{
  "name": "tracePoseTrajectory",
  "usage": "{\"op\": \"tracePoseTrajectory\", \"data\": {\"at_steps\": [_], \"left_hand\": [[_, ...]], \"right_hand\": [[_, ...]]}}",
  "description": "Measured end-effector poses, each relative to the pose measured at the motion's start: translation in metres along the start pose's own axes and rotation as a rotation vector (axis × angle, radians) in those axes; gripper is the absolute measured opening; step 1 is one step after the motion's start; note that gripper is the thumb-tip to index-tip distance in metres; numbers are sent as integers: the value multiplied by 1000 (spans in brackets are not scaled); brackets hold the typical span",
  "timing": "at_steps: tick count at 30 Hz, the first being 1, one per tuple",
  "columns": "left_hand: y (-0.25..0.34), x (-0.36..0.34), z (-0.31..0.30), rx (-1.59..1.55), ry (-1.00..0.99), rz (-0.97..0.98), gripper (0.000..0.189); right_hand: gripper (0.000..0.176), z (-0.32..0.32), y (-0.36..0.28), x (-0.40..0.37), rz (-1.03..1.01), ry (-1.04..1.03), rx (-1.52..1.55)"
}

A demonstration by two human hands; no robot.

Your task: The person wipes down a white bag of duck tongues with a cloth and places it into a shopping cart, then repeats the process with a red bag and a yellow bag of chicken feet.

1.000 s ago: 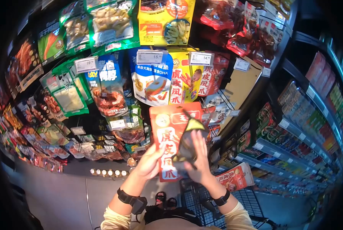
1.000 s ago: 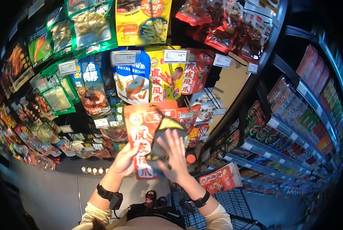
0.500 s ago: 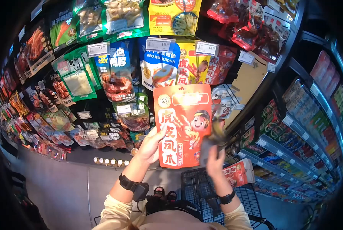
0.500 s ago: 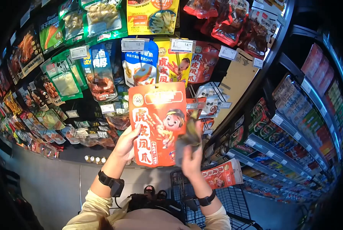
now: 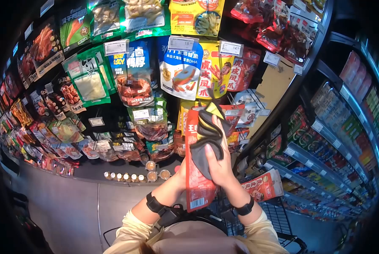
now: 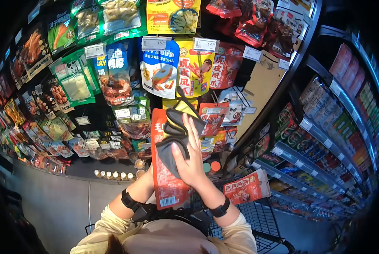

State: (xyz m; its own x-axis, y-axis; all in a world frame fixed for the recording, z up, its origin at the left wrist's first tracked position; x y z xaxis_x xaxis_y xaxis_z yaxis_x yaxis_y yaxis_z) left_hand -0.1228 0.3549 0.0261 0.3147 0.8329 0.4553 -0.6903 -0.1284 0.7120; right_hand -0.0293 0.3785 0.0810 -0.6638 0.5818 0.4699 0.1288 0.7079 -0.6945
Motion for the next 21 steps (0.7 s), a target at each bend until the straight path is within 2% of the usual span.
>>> {"op": "tracePoseTrajectory", "data": {"at_steps": [1,2,5,7,8,10,12,13,15,17,21], "left_hand": [[1,-1,-7,385,-46,123,45],[0,-9,-14,515,-51,138,44],[-6,-37,-52,441,-52,-139,43],[-14,-61,-75,435,-66,-239,43],[-18,-72,-82,438,-72,-255,42],[-11,-78,-70,446,-73,-265,42],[22,-80,-22,752,-3,-336,53],[26,-71,-10,762,9,-304,52],[26,-42,7,618,33,-202,51],[21,-17,14,405,73,-157,50],[33,-14,24,107,144,-175,48]], "right_hand": [[57,2,3,3,12,-24,-41],[60,6,-5,2,-11,-69,-103],[70,26,-31,-12,-77,-280,-409],[81,42,-37,-32,-152,-481,-671],[84,46,-41,-37,-173,-538,-651],[86,41,-40,-33,-176,-507,-623],[88,32,-36,-23,-191,-412,-658],[80,24,-42,-16,-145,-353,-540],[67,11,-40,-2,-68,-345,-533],[53,1,-26,2,-39,-288,-393],[57,12,-10,-14,32,-168,-290]]}}
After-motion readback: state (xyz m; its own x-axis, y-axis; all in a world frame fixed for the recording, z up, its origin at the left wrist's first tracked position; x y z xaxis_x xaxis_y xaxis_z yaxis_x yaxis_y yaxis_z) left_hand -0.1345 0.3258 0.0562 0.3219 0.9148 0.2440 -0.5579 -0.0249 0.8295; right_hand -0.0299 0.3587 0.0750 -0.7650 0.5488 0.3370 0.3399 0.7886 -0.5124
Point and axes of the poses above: each hand's wrist, its own x-axis towards the middle knuckle, its own z-axis out of the palm, y = z × x, the point moved 4 cm from there along x, towards the middle knuckle, and after that the axes turned 15 degrees about -y, right-handed, at the moved point
